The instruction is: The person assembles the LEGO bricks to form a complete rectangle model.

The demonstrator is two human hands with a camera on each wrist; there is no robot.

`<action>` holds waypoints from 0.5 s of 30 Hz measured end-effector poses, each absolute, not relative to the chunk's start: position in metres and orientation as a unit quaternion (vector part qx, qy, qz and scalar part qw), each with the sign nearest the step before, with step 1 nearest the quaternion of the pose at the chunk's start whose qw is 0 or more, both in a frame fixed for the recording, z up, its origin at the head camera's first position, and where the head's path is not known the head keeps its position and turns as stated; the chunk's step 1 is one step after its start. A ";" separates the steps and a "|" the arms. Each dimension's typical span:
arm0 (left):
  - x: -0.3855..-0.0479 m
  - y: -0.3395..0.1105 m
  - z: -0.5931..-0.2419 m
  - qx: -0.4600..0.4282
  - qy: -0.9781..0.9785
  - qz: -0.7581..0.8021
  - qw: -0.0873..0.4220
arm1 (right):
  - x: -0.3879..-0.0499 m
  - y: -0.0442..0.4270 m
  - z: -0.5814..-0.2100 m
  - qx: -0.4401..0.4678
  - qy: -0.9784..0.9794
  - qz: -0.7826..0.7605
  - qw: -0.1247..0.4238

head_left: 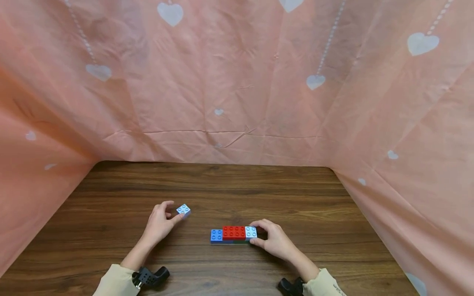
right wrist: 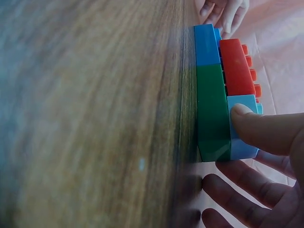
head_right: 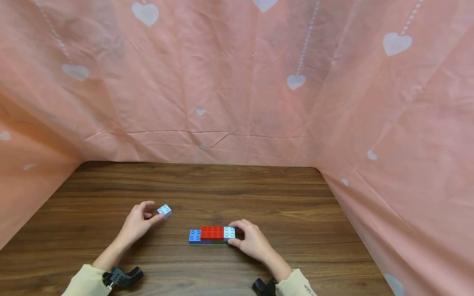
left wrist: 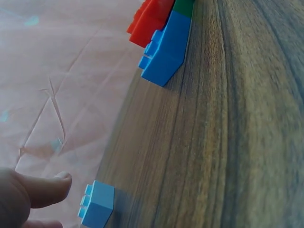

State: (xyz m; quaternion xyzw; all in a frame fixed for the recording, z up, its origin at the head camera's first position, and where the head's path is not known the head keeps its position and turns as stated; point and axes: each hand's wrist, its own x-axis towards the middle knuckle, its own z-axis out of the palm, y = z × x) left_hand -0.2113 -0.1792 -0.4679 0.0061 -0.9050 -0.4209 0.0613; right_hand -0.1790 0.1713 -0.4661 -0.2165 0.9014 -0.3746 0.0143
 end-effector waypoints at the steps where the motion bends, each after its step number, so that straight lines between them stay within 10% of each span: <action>1: -0.212 -0.179 -0.468 0.007 -0.905 -0.421 0.055 | -0.179 0.171 -0.466 -0.216 0.901 -0.375 0.014; 15: -0.213 -0.178 -0.469 0.004 -0.913 -0.406 0.038 | -0.179 0.163 -0.466 -0.220 0.899 -0.379 0.014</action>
